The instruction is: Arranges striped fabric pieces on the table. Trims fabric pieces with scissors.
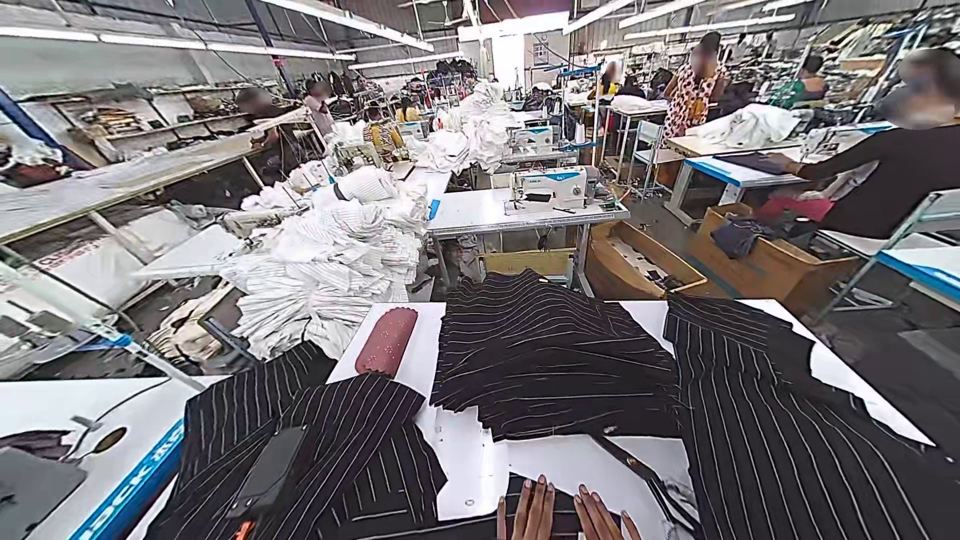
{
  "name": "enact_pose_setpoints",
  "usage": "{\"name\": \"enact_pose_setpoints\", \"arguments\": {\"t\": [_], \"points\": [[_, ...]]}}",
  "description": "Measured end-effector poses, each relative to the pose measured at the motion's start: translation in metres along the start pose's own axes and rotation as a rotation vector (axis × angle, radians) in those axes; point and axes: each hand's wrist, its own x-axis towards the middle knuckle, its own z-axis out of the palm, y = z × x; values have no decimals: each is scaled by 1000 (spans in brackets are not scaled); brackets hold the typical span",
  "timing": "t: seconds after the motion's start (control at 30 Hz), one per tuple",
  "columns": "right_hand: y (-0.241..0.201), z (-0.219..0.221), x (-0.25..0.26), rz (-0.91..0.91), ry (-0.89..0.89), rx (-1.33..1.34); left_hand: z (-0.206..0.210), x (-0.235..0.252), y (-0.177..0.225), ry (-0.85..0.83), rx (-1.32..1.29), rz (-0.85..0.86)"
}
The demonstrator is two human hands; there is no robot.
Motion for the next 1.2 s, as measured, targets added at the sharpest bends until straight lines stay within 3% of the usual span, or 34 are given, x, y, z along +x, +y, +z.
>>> {"name": "enact_pose_setpoints", "arguments": {"t": [0.27, 0.47, 0.57, 0.8, 0.9, 1.0, 1.2], "points": [[-10, 7, -1, 60, 81, -11, -2, -5, -4, -33, 10, -22], [-58, 25, -56, 160, 41, -1, -3, -60, -29, -43, 19, 10], [-61, 26, -74, 225, 58, -1, -5, -71, -32, -74, 26, -7], [-34, 5, -98, 205, 13, 14, -8, -70, -31, -119, 57, -11], [-1, -14, -93, 130, 166, 18, -10, -69, -32, -128, 62, -6], [37, -50, -66, 197, 261, 8, -11, -69, -30, -122, 42, -14], [64, -88, -7, 469, -125, -103, -12, -69, 21, -66, -8, -202]]}}
